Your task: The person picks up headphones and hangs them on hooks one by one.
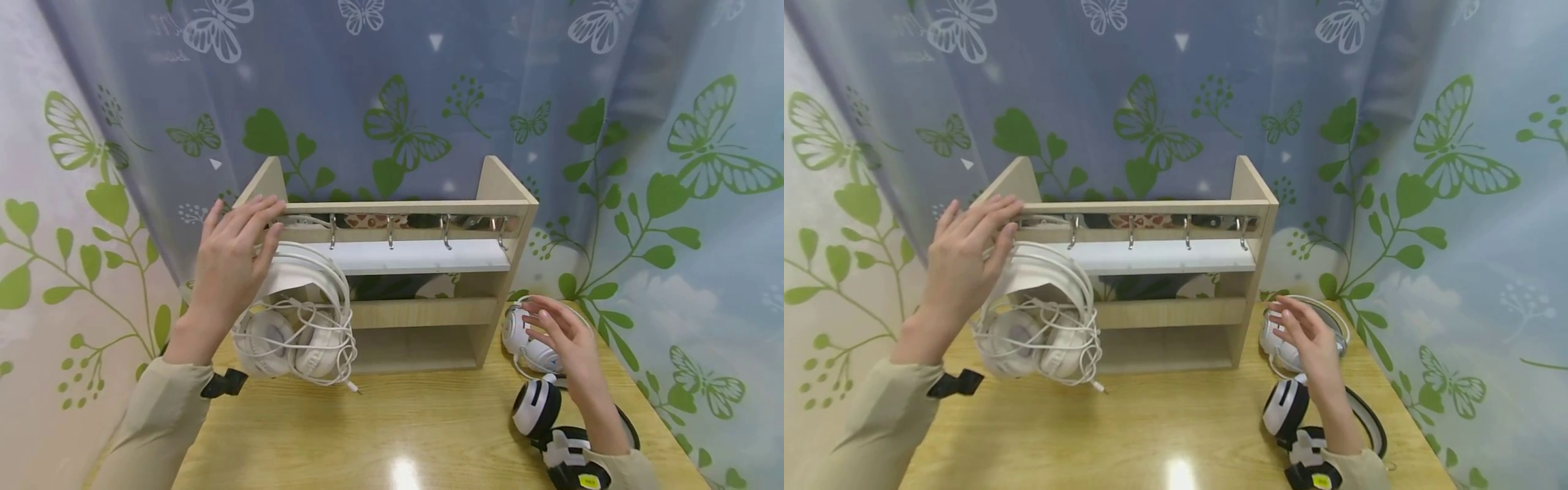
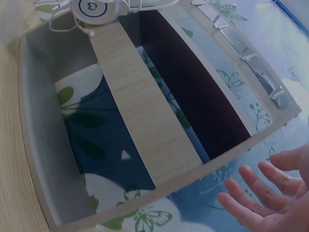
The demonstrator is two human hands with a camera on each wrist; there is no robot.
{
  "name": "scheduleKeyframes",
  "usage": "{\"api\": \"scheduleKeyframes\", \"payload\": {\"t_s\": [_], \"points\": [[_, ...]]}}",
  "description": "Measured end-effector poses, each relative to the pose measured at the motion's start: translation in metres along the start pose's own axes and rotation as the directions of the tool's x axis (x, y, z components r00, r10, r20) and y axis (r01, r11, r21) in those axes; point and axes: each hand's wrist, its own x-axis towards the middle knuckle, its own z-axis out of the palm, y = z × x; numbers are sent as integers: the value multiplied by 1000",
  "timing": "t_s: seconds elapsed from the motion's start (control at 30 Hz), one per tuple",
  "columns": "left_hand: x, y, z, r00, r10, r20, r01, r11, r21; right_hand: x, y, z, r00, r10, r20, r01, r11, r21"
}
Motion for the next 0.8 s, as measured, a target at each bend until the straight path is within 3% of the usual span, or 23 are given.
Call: {"api": "scheduleKeyframes", "payload": {"t_s": [0.37, 0.63, 0.8], "points": [[1, 1, -1, 1000, -1, -9, 1, 1000, -5, -8, 3, -22, 999, 16, -37, -15, 999, 46], [1, 1, 0, 1000, -7, -14, 7, 1000, -9, -16, 9, -31, 999, 26, -46, -26, 1000, 10], [1, 1, 0, 1000, -8, -15, 8, 1000, -7, -23, 17, -38, 998, 43, -52, -47, 996, -76]]}}
